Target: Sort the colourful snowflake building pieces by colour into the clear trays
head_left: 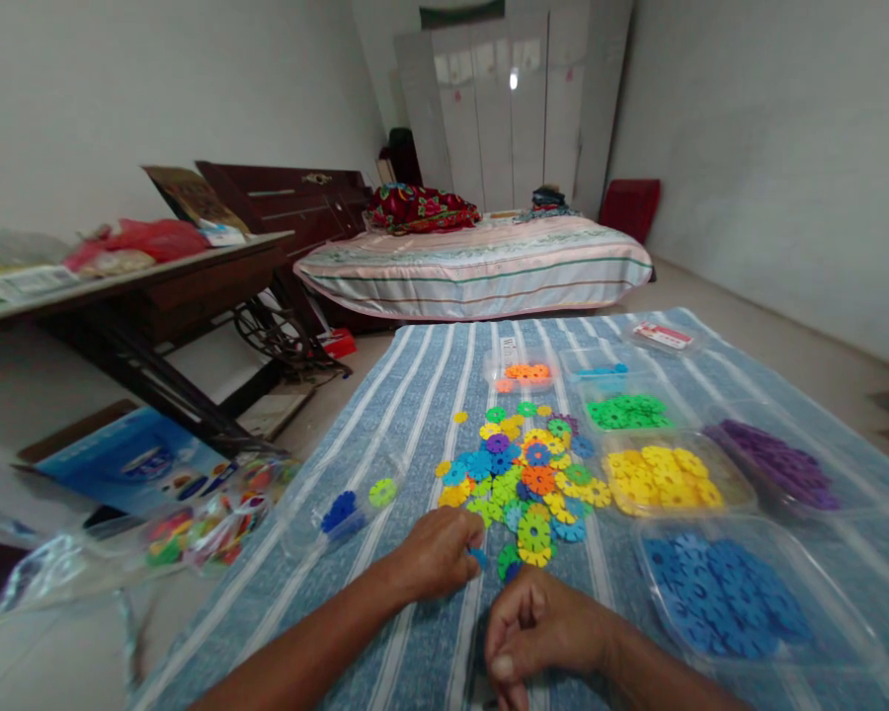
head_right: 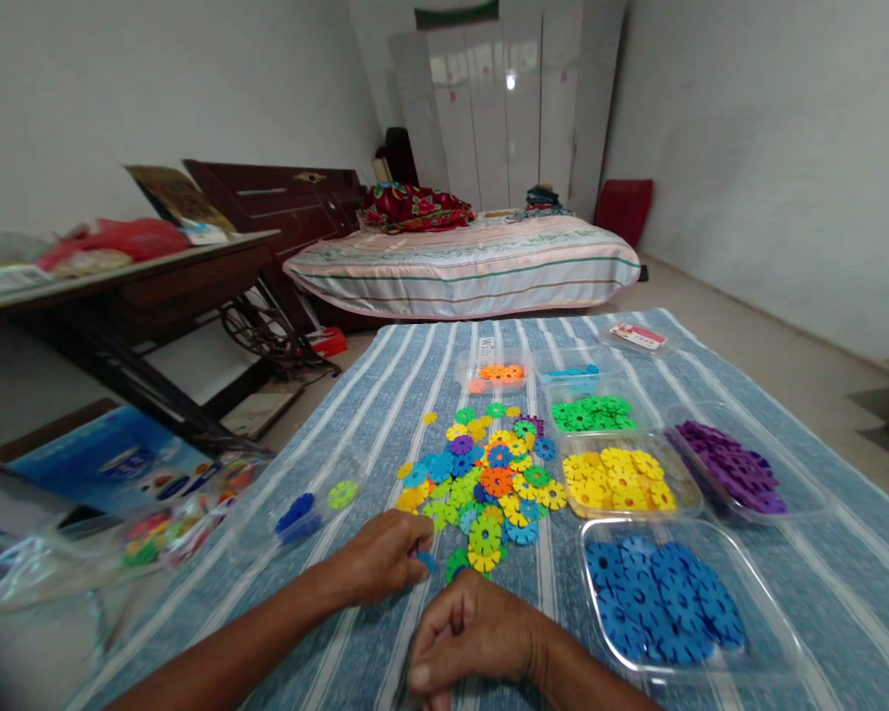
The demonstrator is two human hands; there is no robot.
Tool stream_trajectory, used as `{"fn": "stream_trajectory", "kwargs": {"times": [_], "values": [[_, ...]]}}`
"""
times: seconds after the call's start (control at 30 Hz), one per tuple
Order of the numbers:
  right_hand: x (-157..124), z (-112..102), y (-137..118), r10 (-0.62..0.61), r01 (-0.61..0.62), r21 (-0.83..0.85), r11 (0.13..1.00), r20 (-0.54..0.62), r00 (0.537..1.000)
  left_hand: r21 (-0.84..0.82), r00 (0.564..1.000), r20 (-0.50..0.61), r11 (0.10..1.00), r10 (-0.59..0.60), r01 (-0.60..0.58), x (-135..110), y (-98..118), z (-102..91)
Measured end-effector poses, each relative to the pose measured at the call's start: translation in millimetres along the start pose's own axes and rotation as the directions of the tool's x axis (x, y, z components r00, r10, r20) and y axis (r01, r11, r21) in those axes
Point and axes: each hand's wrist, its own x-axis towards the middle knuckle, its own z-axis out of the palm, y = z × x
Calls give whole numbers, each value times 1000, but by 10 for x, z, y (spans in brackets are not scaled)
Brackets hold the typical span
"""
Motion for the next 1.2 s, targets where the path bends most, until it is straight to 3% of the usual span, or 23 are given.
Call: {"fn": "stream_trajectory", "kwargs": {"times": [0.1,0.23,0.33,0.43,0.53,0.63,0.77,0.9,1.03,1.2], "values": [[26,-19,14,21,-22,-38,999,-26,999,-233,995,97,972,-9,32,110,-27,-46],[41,-58,40,59,-64,-97,993,-61,996,-489,984,175,865,-25,109,385,40,-190],[41,-82,54,86,-96,-118,988,-94,992,-637,998,66,769,-14,53,719,262,-432],[44,-106,73,112,-127,-120,985,-123,986,-778,988,-130,626,-78,-53,1136,594,-764],[54,-134,101,145,-164,-142,976,-134,980,-805,962,-249,577,-109,-143,1510,864,-1035],[55,-148,124,155,-175,-152,973,-137,978,-786,947,-288,600,-139,-150,1683,902,-1105],[42,-121,119,101,-113,-114,987,-106,989,-699,945,-296,705,-136,-117,1533,589,-935],[25,-70,75,38,-41,-53,998,-64,997,-531,937,-329,843,-118,-80,1129,184,-714],[4,-28,38,11,-11,-6,1000,-18,1000,-364,941,-334,929,-60,-70,707,-53,-485],[-20,-9,46,-47,47,47,998,16,999,72,924,-373,996,81,-58,431,-198,-148]]}}
